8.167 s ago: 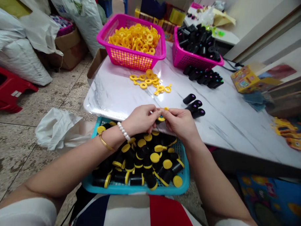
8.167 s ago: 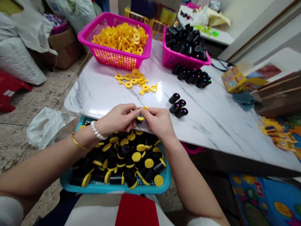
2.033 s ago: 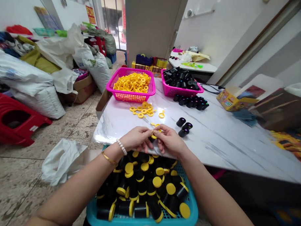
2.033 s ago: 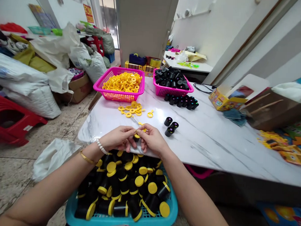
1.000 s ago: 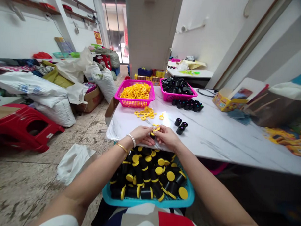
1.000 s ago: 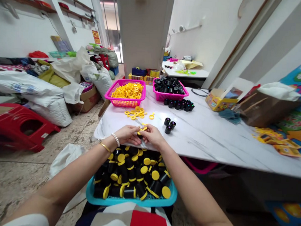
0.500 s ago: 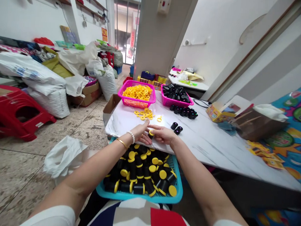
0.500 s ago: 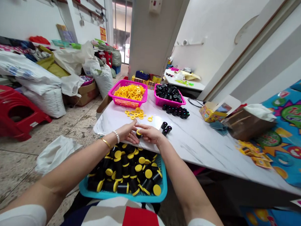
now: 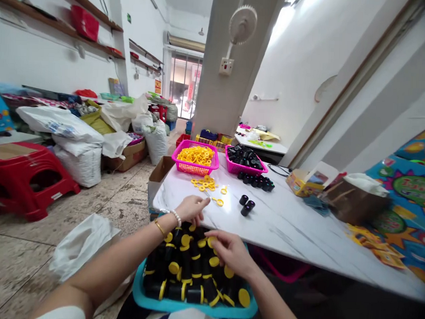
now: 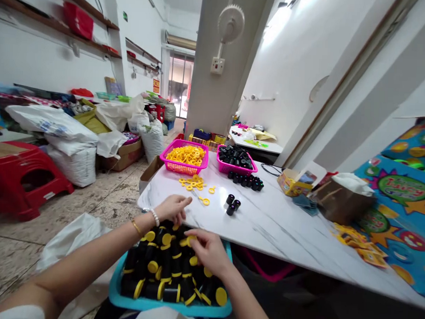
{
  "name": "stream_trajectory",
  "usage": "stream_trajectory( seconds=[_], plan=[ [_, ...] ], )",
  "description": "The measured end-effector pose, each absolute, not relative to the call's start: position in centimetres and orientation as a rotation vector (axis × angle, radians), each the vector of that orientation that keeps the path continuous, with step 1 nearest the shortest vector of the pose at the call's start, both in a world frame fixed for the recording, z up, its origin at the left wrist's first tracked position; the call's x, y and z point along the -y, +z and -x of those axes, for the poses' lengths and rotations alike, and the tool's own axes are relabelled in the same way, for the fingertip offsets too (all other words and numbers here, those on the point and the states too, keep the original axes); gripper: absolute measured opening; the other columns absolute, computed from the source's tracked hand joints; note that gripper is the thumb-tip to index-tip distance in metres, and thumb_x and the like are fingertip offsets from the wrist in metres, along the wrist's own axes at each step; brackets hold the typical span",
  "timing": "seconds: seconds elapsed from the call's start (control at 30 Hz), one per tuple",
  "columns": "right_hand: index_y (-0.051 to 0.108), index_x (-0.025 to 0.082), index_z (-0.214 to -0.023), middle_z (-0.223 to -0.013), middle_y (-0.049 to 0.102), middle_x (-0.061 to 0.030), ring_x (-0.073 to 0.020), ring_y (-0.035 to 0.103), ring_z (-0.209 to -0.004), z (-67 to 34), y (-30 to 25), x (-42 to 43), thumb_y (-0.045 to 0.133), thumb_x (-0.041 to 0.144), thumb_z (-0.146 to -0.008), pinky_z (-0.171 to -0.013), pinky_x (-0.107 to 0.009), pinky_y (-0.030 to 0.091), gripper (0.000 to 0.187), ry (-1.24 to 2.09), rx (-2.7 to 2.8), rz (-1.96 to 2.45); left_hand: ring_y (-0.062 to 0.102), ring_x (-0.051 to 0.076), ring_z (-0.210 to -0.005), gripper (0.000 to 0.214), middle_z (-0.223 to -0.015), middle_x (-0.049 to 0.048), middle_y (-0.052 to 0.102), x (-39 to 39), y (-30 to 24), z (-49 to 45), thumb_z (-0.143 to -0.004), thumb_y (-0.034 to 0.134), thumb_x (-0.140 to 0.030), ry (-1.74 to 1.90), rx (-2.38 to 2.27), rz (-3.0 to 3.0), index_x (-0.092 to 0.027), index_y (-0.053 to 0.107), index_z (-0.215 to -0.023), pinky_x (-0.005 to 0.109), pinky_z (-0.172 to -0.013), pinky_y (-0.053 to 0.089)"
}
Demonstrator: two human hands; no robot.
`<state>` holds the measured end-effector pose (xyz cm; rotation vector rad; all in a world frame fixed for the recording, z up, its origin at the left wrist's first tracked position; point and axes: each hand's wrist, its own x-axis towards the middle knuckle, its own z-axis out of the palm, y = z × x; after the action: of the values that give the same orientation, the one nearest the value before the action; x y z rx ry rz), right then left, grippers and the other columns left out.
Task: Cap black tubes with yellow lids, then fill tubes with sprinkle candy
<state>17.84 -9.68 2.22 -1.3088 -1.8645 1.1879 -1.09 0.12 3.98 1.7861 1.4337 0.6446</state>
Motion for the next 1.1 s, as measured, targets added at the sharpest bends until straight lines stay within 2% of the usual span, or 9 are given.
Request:
stream_trajectory(
  seconds=[0.07, 0.17, 0.33, 0.43, 0.53, 0.63, 0.73, 0.93, 1.1],
  plan=[
    [0.067, 0.022, -0.118, -0.056, 0.053, 0.0044, -0.0086, 0.046, -0.046, -17.8, 2.2, 11.3, 0.055, 0.031, -0.084, -0.048, -0.021, 0.038, 0.037, 0.985, 2.023, 1.262, 0.069, 0.022, -0.085, 0.045, -0.09, 0.0101, 0.072, -2.5, 4.4, 1.6, -0.086, 0.052, -0.053, 0.706, -1.547, -1.87, -0.016, 0.064, -0.11, 0.031, -0.077, 0.053],
    [0.063, 0.027, -0.125, -0.059, 0.056, 0.0042, -0.0103, 0.047, -0.052, -18.1, 2.6, 12.0, 0.058, 0.027, -0.083, -0.053, -0.022, 0.038, 0.042, 0.831, 2.078, 1.229, 0.06, 0.026, -0.108, 0.036, -0.113, 0.0121, 0.065, -6.3, 4.5, 1.7, -0.08, 0.064, -0.036, 0.756, -1.705, -2.019, -0.018, 0.065, -0.111, 0.032, -0.092, 0.046],
    [0.072, 0.026, -0.11, -0.074, 0.07, -0.0012, -0.015, 0.057, -0.061, -20.4, 3.5, 10.9, 0.057, 0.028, -0.085, -0.061, -0.026, 0.044, 0.029, 0.719, 1.986, 1.25, 0.062, 0.024, -0.095, 0.018, -0.107, 0.0112, 0.062, -7.5, 3.0, 1.0, -0.083, 0.057, -0.026, 0.72, -1.824, -2.227, -0.018, 0.069, -0.094, 0.033, -0.084, 0.047],
    [0.074, 0.022, -0.101, -0.086, 0.073, -0.0047, -0.017, 0.062, -0.071, -21.8, 4.2, 9.9, 0.056, 0.026, -0.086, -0.07, -0.028, 0.046, 0.024, 0.61, 1.902, 1.273, 0.06, 0.026, -0.098, 0.03, -0.117, 0.0155, 0.056, -5.8, 2.3, -0.2, -0.088, 0.048, -0.022, 0.761, -1.843, -2.349, -0.015, 0.061, -0.114, 0.036, -0.082, 0.048],
    [0.074, 0.02, -0.099, -0.08, 0.07, -0.0047, -0.0154, 0.059, -0.068, -22.2, 4.6, 9.2, 0.056, 0.025, -0.087, -0.069, -0.027, 0.045, 0.022, 0.493, 1.819, 1.285, 0.053, 0.027, -0.112, 0.042, -0.13, 0.0161, 0.048, -4.6, 2.2, -2.4, -0.089, 0.049, -0.026, 0.777, -1.734, -2.525, -0.016, 0.049, -0.129, 0.036, -0.091, 0.046],
    [0.074, 0.021, -0.098, -0.079, 0.065, -0.0038, -0.014, 0.058, -0.068, -21.9, 4.3, 8.9, 0.056, 0.024, -0.088, -0.069, -0.026, 0.045, 0.021, 0.425, 1.792, 1.231, 0.053, 0.025, -0.109, 0.027, -0.117, 0.0127, 0.057, -4.7, 2.1, -4.6, -0.086, 0.054, -0.024, 0.703, -1.561, -2.681, -0.016, 0.061, -0.111, 0.036, -0.097, 0.042],
    [0.072, 0.021, -0.102, -0.088, 0.064, -0.0047, -0.0131, 0.059, -0.071, -21.8, 3.3, 8.8, 0.054, 0.023, -0.089, -0.072, -0.025, 0.047, 0.022, 0.335, 1.788, 1.24, 0.057, 0.024, -0.096, 0.013, -0.096, 0.012, 0.061, -4.7, 1.9, -5.7, -0.086, 0.051, -0.016, 0.665, -1.484, -2.742, -0.013, 0.063, -0.089, 0.039, -0.092, 0.044],
    [0.058, 0.023, -0.125, -0.127, 0.055, -0.0089, -0.019, 0.061, -0.093, -22.7, 2.1, 6.8, 0.052, 0.023, -0.089, -0.077, -0.029, 0.048, 0.037, -0.015, 1.921, 1.594, 0.055, 0.024, -0.094, 0.015, -0.091, 0.0108, 0.059, -0.7, 0.9, -6.7, -0.089, 0.044, -0.013, 0.654, -1.343, -2.752, -0.015, 0.059, -0.087, 0.039, -0.087, 0.045],
    [0.069, 0.018, -0.093, -0.092, 0.065, -0.0099, -0.0231, 0.057, -0.089, -21.6, 2.2, 5.2, 0.05, 0.019, -0.089, -0.075, -0.031, 0.046, 0.019, -0.069, 2.129, 1.643, 0.058, 0.02, -0.084, 0.017, -0.086, 0.0079, 0.062, 1.7, 1.1, -7.4, -0.091, 0.041, -0.017, 0.695, -1.309, -2.587, -0.018, 0.058, -0.085, 0.033, -0.079, 0.047]
  ],
)
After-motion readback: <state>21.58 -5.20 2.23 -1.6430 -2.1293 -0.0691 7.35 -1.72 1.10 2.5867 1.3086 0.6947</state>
